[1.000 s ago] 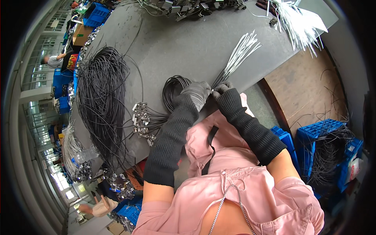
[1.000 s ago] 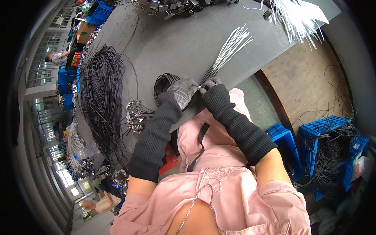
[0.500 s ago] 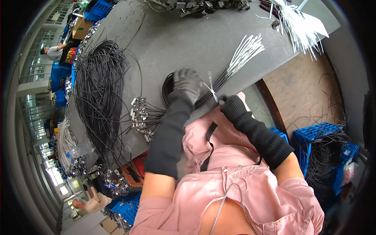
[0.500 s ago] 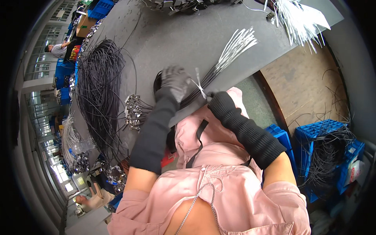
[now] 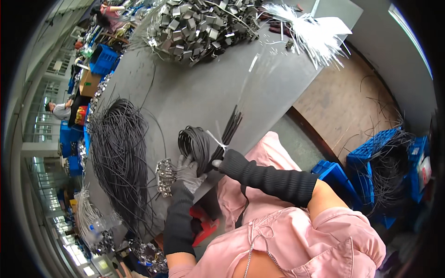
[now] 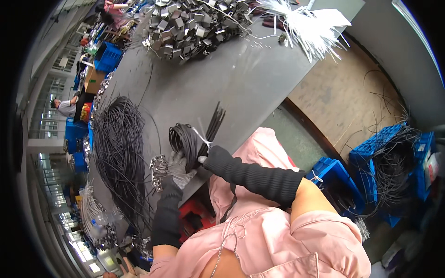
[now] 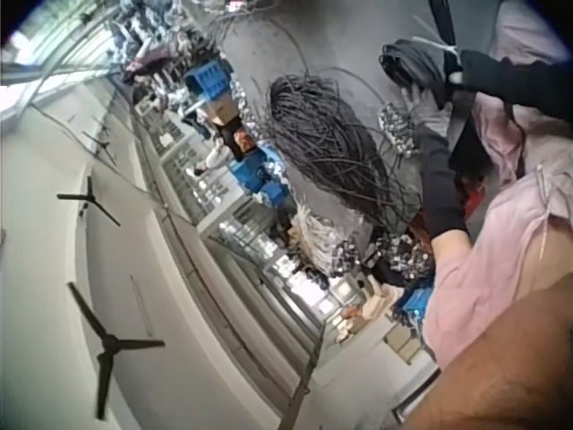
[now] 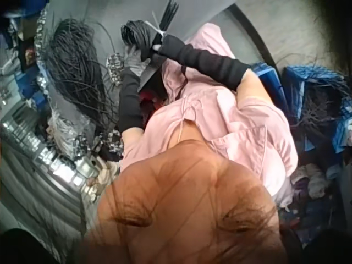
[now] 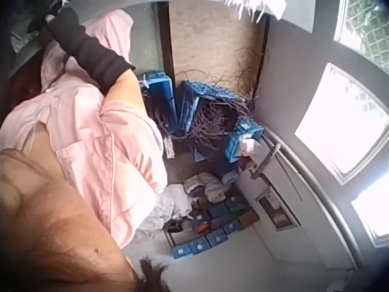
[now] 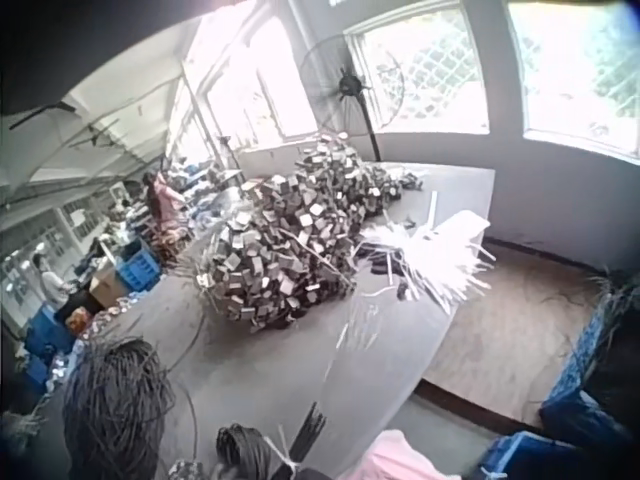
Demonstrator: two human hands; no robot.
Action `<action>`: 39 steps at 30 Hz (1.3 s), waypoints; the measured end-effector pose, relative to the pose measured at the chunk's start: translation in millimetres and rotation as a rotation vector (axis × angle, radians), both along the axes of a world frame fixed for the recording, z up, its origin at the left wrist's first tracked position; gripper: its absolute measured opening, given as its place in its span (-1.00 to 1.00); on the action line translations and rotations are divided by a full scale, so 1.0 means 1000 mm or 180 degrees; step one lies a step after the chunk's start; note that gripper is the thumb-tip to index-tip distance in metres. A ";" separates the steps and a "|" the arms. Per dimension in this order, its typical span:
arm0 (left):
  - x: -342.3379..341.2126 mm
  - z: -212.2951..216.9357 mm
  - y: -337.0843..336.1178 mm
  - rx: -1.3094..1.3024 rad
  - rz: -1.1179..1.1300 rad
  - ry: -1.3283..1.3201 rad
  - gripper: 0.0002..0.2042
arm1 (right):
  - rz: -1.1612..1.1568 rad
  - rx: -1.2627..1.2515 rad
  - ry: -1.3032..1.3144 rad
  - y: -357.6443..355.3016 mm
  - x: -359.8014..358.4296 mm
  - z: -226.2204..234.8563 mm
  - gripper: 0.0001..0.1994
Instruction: The recorder is seen assembling electrical cable harnesses by organizing, bundling, and processing wires at a manual assembly station.
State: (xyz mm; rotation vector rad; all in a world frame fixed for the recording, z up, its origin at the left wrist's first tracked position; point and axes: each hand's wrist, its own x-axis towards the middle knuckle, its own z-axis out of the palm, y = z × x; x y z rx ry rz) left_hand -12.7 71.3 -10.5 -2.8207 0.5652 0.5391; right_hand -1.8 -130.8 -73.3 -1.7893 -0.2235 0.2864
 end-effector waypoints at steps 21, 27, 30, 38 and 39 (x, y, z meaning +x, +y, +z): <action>0.186 0.080 -0.288 -0.2821 -0.0684 -0.0648 -0.56 | -0.1627 -0.2770 -0.1764 -0.314 0.213 -0.047 -0.62; 0.205 0.079 -0.311 -0.2224 -0.0601 -0.0930 -0.69 | -0.2047 -0.2194 -0.0983 -0.316 0.241 -0.028 -0.50; 0.196 0.091 -0.312 -0.1848 -0.0470 -0.0724 -0.55 | -0.2147 -0.2861 -0.1488 -0.314 0.278 -0.030 -0.52; 0.220 0.115 -0.331 -0.1916 -0.0504 -0.0600 -0.50 | -0.0843 -0.1564 -0.2070 -0.227 0.270 -0.049 -0.78; 0.228 0.117 -0.341 -0.1883 -0.0839 -0.0775 -0.51 | -0.1469 -0.0599 -0.2833 -0.216 0.267 -0.076 -0.78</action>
